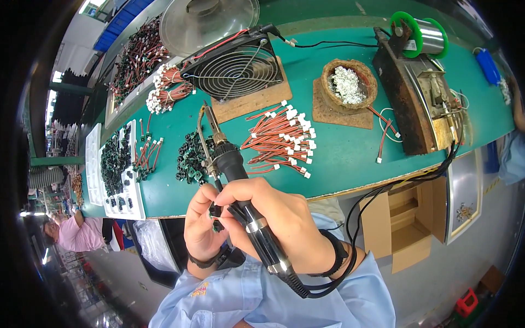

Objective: Soldering the ends of red and black wires at a factory workbench.

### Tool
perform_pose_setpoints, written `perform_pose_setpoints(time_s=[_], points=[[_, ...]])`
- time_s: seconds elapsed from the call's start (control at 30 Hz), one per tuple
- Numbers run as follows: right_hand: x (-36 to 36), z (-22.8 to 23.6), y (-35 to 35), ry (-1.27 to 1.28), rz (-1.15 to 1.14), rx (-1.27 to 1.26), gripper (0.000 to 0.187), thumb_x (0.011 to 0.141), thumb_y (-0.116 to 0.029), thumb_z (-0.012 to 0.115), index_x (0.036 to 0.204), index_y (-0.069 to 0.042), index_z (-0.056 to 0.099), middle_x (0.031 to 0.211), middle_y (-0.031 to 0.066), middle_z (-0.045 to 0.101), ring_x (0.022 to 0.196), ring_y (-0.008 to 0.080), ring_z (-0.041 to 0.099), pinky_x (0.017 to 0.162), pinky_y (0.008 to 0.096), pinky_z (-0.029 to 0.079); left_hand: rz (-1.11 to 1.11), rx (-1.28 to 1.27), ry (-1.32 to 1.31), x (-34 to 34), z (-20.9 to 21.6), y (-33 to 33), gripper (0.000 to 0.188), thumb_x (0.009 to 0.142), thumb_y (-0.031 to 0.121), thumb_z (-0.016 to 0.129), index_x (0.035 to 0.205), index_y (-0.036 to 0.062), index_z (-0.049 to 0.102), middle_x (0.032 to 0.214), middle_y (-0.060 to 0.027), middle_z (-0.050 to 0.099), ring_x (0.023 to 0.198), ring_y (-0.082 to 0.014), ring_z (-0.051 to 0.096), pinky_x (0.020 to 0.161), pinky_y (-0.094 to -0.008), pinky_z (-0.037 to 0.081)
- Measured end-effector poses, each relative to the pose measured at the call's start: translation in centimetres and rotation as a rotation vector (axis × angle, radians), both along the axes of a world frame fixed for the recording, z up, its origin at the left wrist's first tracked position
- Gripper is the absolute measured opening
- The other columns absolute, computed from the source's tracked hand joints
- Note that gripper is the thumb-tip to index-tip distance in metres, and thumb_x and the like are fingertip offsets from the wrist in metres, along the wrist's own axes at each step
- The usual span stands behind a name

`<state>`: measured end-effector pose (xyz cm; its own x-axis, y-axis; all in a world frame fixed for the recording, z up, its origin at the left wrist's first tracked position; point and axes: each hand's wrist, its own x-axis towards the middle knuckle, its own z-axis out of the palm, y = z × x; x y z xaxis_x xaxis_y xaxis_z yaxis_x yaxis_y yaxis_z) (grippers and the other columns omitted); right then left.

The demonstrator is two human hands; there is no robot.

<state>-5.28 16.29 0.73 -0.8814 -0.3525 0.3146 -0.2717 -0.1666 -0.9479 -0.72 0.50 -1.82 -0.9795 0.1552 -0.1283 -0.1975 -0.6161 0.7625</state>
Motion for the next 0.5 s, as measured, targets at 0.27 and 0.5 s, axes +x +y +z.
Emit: perform_pose_setpoints(time_s=[0.27, 0.5], points=[[0.15, -0.25, -0.2, -0.032, -0.016, -0.028, 0.034, 0.07, 0.007, 0.066, 0.098, -0.002, 0.05, 0.084, 0.009, 0.061, 0.07, 0.0165, 0.064, 0.061, 0.0264, 0.051, -0.005, 0.001, -0.005, -0.1, 0.01, 0.0, 0.026, 0.087, 0.022, 0.057, 0.099, 0.0, 0.05, 0.092, -0.0098, 0.05, 0.08, -0.0151, 0.05, 0.065, -0.0256, 0.043], [-0.11, -0.09, -0.16, -0.015, -0.022, -0.036, 0.034, 0.07, 0.007, 0.066, 0.098, -0.002, 0.05, 0.083, 0.0086, 0.061, 0.07, 0.0163, 0.064, 0.06, 0.0263, 0.05, -0.011, -0.002, 0.013, -0.15, 0.07, 0.03, 0.028, 0.088, 0.024, 0.057, 0.1, -0.0001, 0.049, 0.092, -0.0098, 0.05, 0.079, -0.0152, 0.051, 0.065, -0.0256, 0.044]])
